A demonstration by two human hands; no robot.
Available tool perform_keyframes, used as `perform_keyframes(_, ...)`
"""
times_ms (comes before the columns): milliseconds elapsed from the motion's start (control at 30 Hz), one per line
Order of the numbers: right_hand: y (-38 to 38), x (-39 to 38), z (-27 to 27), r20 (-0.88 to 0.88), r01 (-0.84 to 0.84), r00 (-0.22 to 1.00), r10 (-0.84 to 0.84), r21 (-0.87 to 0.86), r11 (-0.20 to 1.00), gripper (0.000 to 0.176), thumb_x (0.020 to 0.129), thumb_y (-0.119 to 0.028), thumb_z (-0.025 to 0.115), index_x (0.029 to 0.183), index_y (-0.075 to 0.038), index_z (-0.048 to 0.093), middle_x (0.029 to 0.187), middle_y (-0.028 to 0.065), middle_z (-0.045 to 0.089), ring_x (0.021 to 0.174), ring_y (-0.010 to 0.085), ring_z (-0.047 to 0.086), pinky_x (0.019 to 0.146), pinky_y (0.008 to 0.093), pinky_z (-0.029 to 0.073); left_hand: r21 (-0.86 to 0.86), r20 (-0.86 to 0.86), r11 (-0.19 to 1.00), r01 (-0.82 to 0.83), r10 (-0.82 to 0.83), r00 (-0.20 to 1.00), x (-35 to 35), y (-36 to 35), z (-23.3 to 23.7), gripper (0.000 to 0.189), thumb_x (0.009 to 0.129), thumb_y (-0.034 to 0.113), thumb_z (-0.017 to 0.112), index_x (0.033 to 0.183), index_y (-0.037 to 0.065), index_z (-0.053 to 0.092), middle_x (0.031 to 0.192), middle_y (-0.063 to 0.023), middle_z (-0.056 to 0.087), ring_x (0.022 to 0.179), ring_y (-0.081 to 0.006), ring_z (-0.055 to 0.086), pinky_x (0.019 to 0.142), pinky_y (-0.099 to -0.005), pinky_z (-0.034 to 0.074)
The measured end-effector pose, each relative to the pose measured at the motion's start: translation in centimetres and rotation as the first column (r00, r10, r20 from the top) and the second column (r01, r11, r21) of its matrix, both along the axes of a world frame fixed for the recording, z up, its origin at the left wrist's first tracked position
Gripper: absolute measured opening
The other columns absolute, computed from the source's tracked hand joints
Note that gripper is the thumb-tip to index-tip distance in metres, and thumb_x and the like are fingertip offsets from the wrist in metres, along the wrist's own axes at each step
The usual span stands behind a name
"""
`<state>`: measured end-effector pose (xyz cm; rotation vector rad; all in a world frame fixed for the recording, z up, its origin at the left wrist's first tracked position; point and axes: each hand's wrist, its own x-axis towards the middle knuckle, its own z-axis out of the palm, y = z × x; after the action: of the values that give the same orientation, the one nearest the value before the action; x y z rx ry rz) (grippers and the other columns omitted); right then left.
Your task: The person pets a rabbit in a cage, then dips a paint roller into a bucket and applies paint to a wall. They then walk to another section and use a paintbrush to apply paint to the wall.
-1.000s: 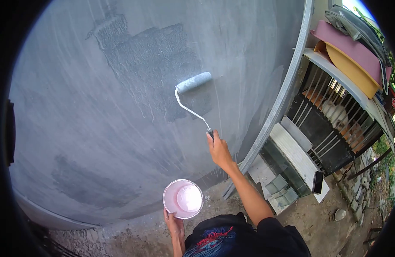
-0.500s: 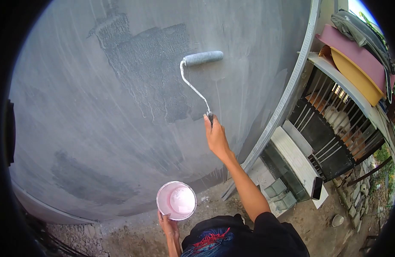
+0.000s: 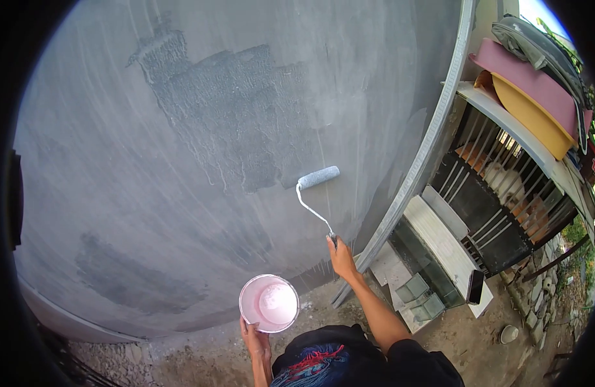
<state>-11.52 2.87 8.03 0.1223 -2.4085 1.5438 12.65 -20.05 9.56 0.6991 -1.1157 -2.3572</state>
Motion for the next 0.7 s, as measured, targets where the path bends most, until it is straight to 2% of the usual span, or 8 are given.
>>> perform_keyframes(33,-0.1,0.0,-0.1,0.014,0.007,1.000,-0.008,0.007,1.000,0.040,0.103,-0.033,0.048,0.106,0.005,0.058,0.084,0.0256,0.061,0.078,0.0400,0.059,0.075,0.0413,0.047,-0.004,-0.006,1.000,0.003,-0.003,1.000,-0.4,0.0,0.1,0.064,0.081,-0.001,0.052,0.143,0.005,0.038,0.131,-0.0143,0.053,0.112,-0.0275,0.060,0.089,-0.0405,0.055)
perform_keyframes(133,0.0,-1.8,2.7,-0.019,-0.028,0.999,0.026,-0.075,0.997,0.040,0.103,-0.033,0.047,0.104,0.005,0.058,0.082,0.0239,0.059,0.075,0.0364,0.057,0.074,0.0407,0.046,-0.024,-0.002,1.000,0.010,-0.010,1.000,-0.6,0.2,0.6,0.064,0.081,-0.001,0.052,0.143,0.005,0.038,0.131,-0.0136,0.053,0.112,-0.0271,0.060,0.090,-0.0403,0.055)
perform_keyframes(200,0.0,-2.9,9.3,-0.061,-0.036,0.998,0.031,-0.078,0.996,0.041,0.103,-0.034,0.047,0.107,0.005,0.057,0.083,0.0283,0.063,0.083,0.0497,0.060,0.071,0.0483,0.046,-0.022,-0.023,0.999,0.024,-0.025,0.999,-1.1,0.7,1.5,0.064,0.081,-0.001,0.052,0.143,0.005,0.038,0.131,-0.0129,0.053,0.113,-0.0262,0.059,0.091,-0.0395,0.055)
perform_keyframes(267,0.2,-4.1,15.9,-0.121,-0.028,0.992,0.020,-0.065,0.997,0.040,0.104,-0.034,0.046,0.102,0.005,0.056,0.071,0.0226,0.057,0.065,0.0398,0.055,0.064,0.0454,0.044,-0.026,-0.025,0.999,0.039,-0.040,0.999,-1.4,0.7,1.3,0.064,0.081,-0.001,0.052,0.143,0.005,0.038,0.132,-0.0127,0.053,0.114,-0.0256,0.059,0.091,-0.0389,0.054)
perform_keyframes(400,0.8,-6.8,24.0,-0.219,-0.044,0.975,0.033,-0.047,0.998,0.041,0.104,-0.034,0.045,0.094,0.004,0.053,0.061,0.0173,0.047,0.054,0.0286,0.042,0.057,0.0431,0.040,-0.040,-0.009,0.996,0.081,-0.081,0.997,-1.4,1.3,1.4,0.061,0.082,0.002,0.052,0.141,0.006,0.039,0.133,-0.0111,0.051,0.120,-0.0254,0.054,0.098,-0.0412,0.050)
perform_keyframes(533,1.2,-7.4,22.3,-0.212,-0.053,0.976,0.043,-0.040,0.998,0.041,0.104,-0.034,0.045,0.092,0.004,0.053,0.059,0.0166,0.046,0.052,0.0288,0.042,0.055,0.0436,0.039,-0.044,-0.038,0.997,0.069,-0.071,0.997,-1.4,2.0,1.2,0.061,0.082,0.002,0.053,0.141,0.006,0.039,0.132,-0.0111,0.052,0.119,-0.0251,0.055,0.097,-0.0399,0.050)
perform_keyframes(600,1.3,-7.2,17.6,-0.259,-0.039,0.966,0.025,-0.046,0.998,0.040,0.103,-0.034,0.047,0.092,0.004,0.053,0.060,0.0187,0.049,0.053,0.0328,0.047,0.055,0.0454,0.039,-0.038,-0.021,0.998,0.048,-0.049,0.999,-1.2,2.1,0.8,0.061,0.082,0.002,0.052,0.141,0.005,0.039,0.132,-0.0111,0.052,0.118,-0.0248,0.056,0.097,-0.0392,0.050)
perform_keyframes(700,2.2,-5.4,9.8,-0.115,-0.001,0.993,0.000,-0.010,1.000,0.039,0.102,-0.033,0.048,0.094,0.005,0.054,0.067,0.0250,0.056,0.065,0.0450,0.056,0.059,0.0494,0.041,-0.024,-0.007,0.999,0.026,-0.026,1.000,-0.9,2.1,0.2,0.061,0.082,0.001,0.051,0.141,0.006,0.039,0.132,-0.0113,0.052,0.119,-0.0251,0.055,0.097,-0.0399,0.050)
